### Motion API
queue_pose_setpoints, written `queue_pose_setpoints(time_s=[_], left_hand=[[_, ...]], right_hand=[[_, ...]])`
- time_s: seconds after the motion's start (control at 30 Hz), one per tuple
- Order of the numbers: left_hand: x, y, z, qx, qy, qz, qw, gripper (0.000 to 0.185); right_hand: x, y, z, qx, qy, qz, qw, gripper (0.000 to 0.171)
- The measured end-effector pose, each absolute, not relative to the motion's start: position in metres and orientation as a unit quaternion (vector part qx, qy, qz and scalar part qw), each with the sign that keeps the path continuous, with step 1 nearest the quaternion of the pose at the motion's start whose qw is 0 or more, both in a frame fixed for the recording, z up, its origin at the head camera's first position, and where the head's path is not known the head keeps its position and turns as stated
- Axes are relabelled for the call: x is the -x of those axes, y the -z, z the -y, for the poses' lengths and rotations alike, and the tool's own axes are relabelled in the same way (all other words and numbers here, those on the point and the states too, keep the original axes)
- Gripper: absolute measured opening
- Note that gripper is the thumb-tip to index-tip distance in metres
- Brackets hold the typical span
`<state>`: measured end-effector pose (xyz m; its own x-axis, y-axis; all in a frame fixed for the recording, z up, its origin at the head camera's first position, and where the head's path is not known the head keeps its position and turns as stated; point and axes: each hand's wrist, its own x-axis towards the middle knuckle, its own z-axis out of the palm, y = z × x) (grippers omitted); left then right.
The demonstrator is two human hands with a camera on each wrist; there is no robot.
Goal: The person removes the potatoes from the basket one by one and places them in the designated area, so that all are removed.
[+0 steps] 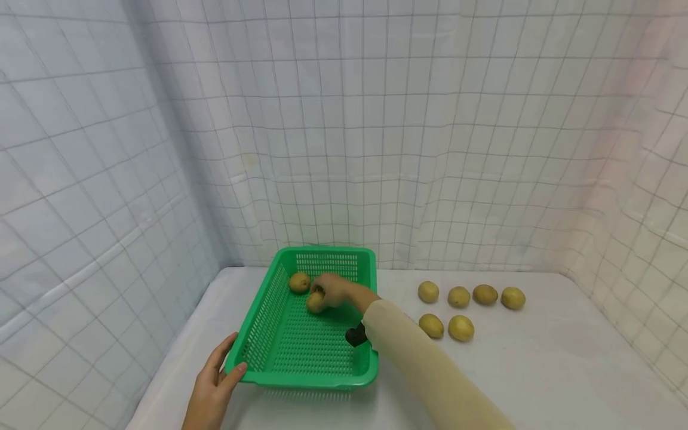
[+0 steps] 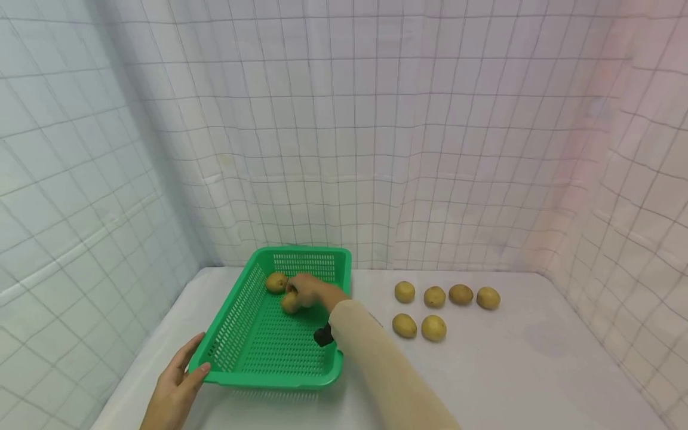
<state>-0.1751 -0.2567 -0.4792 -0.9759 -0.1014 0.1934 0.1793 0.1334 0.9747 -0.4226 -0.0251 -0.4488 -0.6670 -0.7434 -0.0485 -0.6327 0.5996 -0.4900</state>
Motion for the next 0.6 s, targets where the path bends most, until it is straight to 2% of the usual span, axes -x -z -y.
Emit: queue_pose_setpoints(time_s=[0.07, 0.4, 0.6], left_hand=[[0.172, 0.481, 0.257, 0.027, 0.66, 0.743, 0.108, 0.069], [0.17, 0.48, 0.256, 0.023, 0.661, 0.743, 0.1, 0.07], [0.171, 0.48, 0.256, 0.023, 0.655, 0.748, 0.104, 0.07]], right_hand=[[0.421, 0.45, 0.026, 0.389, 0.208, -0.888, 0.128, 0.04], [0.418, 0.444, 0.025, 0.379, 0.309, -0.868, 0.094, 0.043], [0.416, 0.44, 0.021, 0.377, 0.312, -0.867, 0.09, 0.043]])
